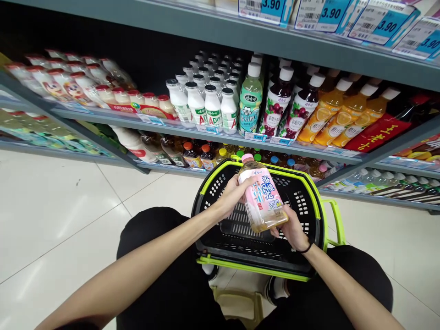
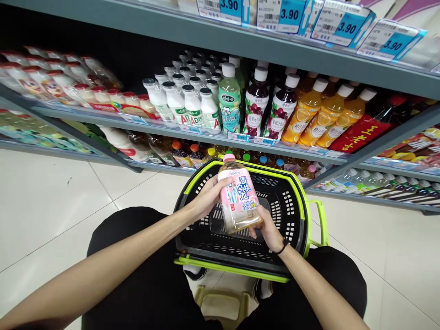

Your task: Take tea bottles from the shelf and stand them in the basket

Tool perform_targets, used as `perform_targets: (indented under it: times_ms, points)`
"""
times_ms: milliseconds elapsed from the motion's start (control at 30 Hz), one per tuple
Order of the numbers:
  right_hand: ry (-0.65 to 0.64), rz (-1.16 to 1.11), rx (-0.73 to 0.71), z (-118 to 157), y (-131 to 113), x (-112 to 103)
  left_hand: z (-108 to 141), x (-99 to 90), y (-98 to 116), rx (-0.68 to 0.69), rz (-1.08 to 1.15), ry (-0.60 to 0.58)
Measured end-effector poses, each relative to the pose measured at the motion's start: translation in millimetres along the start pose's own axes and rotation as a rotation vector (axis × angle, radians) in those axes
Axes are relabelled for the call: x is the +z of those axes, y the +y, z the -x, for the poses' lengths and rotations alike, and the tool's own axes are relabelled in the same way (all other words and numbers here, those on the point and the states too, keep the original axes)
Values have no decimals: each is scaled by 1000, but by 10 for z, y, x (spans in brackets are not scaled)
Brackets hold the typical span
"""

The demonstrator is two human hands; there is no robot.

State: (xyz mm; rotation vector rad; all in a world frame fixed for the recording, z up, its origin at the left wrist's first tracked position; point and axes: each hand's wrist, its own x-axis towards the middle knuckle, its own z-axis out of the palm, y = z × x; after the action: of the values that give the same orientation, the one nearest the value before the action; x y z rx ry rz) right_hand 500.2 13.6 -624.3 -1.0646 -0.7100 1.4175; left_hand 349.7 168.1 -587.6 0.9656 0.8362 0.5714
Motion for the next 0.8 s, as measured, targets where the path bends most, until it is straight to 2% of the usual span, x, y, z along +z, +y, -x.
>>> perform_targets:
  times_ms: [100,200,300,400,500,567,667,800]
  points:
    - [-10,-145,15,-13,-45,51,-18,-5,-40,-64,69,-5]
    - [-50,-279,20,-23,-73,130,-2,12,-49,-70,120,14]
    - [-117,-465,105,-29,-94,201,26,32,-42,-17,197,45]
    - [-178,-523,176,-24,-102,238,37,24,-12,59,257,-6]
    - [-213,-467,181,-1,-84,240,20,1,61,67,301,-59]
    - [-168,-382,135,21,-59,220,5,-15,138,57,350,-45]
    - [-65,-161,-12,48,-10,153,3,-45,265,115,407,-13]
    - [22,121,-244,62,8,60,18,-104,359,191,363,-61]
